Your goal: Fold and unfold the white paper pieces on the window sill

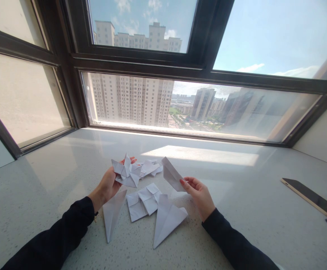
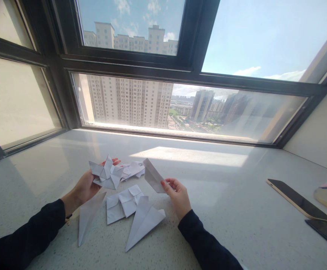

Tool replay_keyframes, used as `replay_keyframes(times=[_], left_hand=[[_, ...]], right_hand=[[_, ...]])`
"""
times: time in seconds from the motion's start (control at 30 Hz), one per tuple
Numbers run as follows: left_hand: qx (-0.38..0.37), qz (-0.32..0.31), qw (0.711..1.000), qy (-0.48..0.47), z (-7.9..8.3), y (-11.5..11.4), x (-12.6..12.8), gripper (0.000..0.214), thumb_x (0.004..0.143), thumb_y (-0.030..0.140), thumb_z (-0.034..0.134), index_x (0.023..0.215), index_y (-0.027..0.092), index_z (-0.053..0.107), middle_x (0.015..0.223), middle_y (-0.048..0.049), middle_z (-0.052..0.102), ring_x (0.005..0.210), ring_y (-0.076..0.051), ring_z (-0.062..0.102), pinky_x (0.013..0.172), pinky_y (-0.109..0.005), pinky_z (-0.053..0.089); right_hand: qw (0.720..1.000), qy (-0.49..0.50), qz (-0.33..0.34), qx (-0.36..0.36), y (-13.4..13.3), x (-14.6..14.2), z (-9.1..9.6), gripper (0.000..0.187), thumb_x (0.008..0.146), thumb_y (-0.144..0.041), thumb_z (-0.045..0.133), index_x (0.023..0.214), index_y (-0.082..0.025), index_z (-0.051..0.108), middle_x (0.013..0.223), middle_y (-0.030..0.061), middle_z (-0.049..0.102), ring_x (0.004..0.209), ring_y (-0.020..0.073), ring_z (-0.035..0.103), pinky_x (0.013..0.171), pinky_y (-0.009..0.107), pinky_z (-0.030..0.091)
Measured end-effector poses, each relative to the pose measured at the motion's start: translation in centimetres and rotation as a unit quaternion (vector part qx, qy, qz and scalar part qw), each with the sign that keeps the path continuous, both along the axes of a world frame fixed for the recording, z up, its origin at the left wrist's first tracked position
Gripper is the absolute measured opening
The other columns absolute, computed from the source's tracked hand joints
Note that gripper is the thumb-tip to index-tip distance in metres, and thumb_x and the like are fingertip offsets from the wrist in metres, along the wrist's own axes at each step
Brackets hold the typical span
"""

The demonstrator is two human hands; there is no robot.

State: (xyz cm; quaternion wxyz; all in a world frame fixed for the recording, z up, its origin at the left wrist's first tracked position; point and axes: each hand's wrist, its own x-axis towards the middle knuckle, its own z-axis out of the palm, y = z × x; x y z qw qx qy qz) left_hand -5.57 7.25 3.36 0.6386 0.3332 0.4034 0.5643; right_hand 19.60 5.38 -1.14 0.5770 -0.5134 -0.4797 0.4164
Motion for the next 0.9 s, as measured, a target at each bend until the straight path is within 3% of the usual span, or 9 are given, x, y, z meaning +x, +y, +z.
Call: replay_keyframes(times=[0.23,0.4,0.57,0.77,0.9], left_hand=[[0.032,-0.094,0.994,0.036,-0.3,-0.3,0.0,0.045,0.069,0.021,0.055,0.113,0.017,0.049,0.107,-0.0076,0.059,0.086,-0.017,0.059,0.059,-0.019,0.046],[0.044,-0.164,0.979,0.112,-1.3,-0.2,0.2,0.041,0.061,0.017,0.066,0.101,0.015,0.057,0.103,-0.0079,0.060,0.081,-0.017,0.059,0.060,-0.020,0.045],[0.036,-0.125,0.982,0.136,-2.6,0.0,1.0,0.023,0.065,0.026,0.060,0.083,0.012,0.064,0.079,-0.0067,0.065,0.071,-0.017,0.059,0.058,-0.022,0.043],[0.043,-0.086,0.991,0.094,-2.9,0.2,1.2,0.017,0.066,0.025,0.056,0.076,0.013,0.064,0.079,-0.0074,0.066,0.080,-0.018,0.059,0.070,-0.026,0.045],[0.026,-0.095,0.991,0.091,-3.1,0.3,1.1,0.014,0.064,0.020,0.058,0.076,0.013,0.063,0.076,-0.0070,0.067,0.076,-0.018,0.060,0.065,-0.025,0.045]], right_hand=[[1.000,-0.026,0.011,0.002,0.1,0.2,-0.2,0.033,0.059,-0.044,0.065,0.073,-0.016,0.057,0.060,0.0001,0.060,0.057,0.0140,0.054,0.054,0.024,0.040],[0.983,-0.182,0.035,-0.003,1.3,2.2,-0.1,0.034,0.064,-0.048,0.058,0.075,-0.016,0.059,0.062,0.0021,0.063,0.060,0.0163,0.057,0.055,0.026,0.042],[0.955,-0.296,0.000,-0.026,3.6,6.5,0.4,0.024,0.057,-0.041,0.063,0.066,-0.018,0.064,0.054,-0.0004,0.062,0.052,0.0166,0.056,0.053,0.027,0.040],[0.934,-0.347,-0.074,-0.045,6.8,10.5,1.9,0.006,0.047,-0.027,0.068,0.050,-0.022,0.064,0.050,0.0002,0.060,0.061,0.0211,0.056,0.061,0.032,0.038],[0.938,-0.339,-0.059,-0.049,8.1,11.1,2.7,0.007,0.044,-0.024,0.069,0.046,-0.021,0.064,0.049,0.0010,0.061,0.062,0.0224,0.056,0.064,0.034,0.038]])
